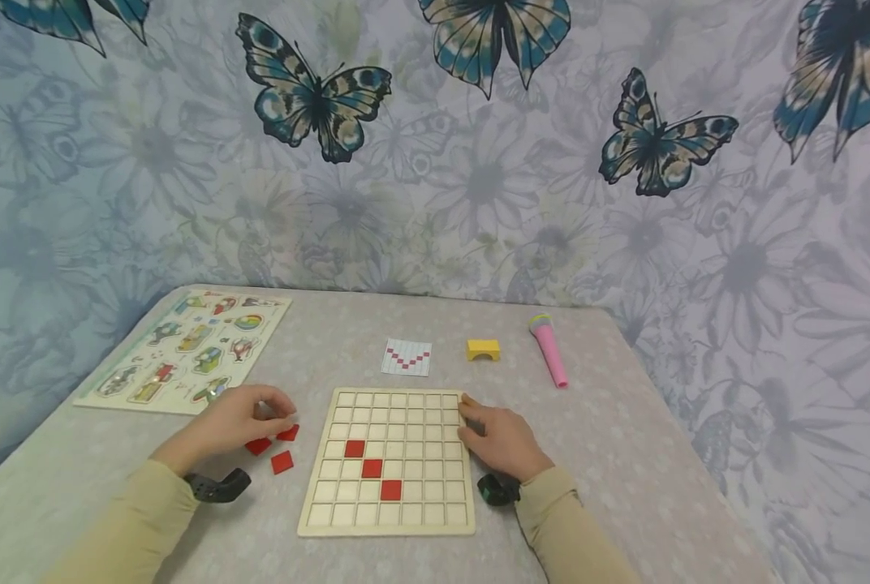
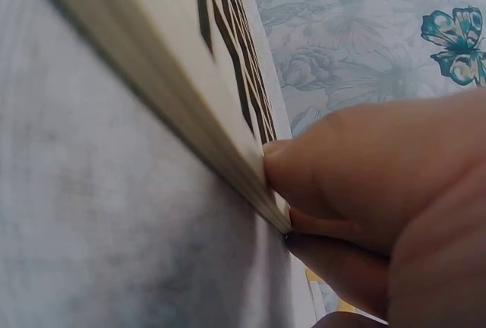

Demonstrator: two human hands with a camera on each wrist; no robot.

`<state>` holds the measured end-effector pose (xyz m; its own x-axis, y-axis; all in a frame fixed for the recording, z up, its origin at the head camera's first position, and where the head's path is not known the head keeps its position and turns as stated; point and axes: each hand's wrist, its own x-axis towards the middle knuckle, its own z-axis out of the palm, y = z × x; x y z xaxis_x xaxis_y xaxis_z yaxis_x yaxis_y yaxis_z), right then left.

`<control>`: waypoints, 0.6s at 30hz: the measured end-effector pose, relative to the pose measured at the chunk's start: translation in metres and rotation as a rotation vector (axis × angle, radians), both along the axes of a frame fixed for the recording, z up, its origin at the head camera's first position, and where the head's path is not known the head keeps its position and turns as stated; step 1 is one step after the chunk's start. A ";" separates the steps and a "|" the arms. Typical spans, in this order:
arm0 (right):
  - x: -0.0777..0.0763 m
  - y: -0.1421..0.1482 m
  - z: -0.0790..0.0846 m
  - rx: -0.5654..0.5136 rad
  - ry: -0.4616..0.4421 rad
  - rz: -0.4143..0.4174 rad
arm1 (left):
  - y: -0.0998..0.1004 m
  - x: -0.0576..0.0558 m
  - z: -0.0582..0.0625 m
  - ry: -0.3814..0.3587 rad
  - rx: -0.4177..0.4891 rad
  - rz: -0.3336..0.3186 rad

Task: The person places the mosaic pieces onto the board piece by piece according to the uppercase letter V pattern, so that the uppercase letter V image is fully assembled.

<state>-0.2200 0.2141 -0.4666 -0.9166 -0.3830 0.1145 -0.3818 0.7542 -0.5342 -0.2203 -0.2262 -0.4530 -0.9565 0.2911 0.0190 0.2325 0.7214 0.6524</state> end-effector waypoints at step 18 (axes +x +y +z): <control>0.001 -0.001 0.003 0.021 0.012 0.013 | -0.005 0.002 0.003 0.012 -0.032 -0.082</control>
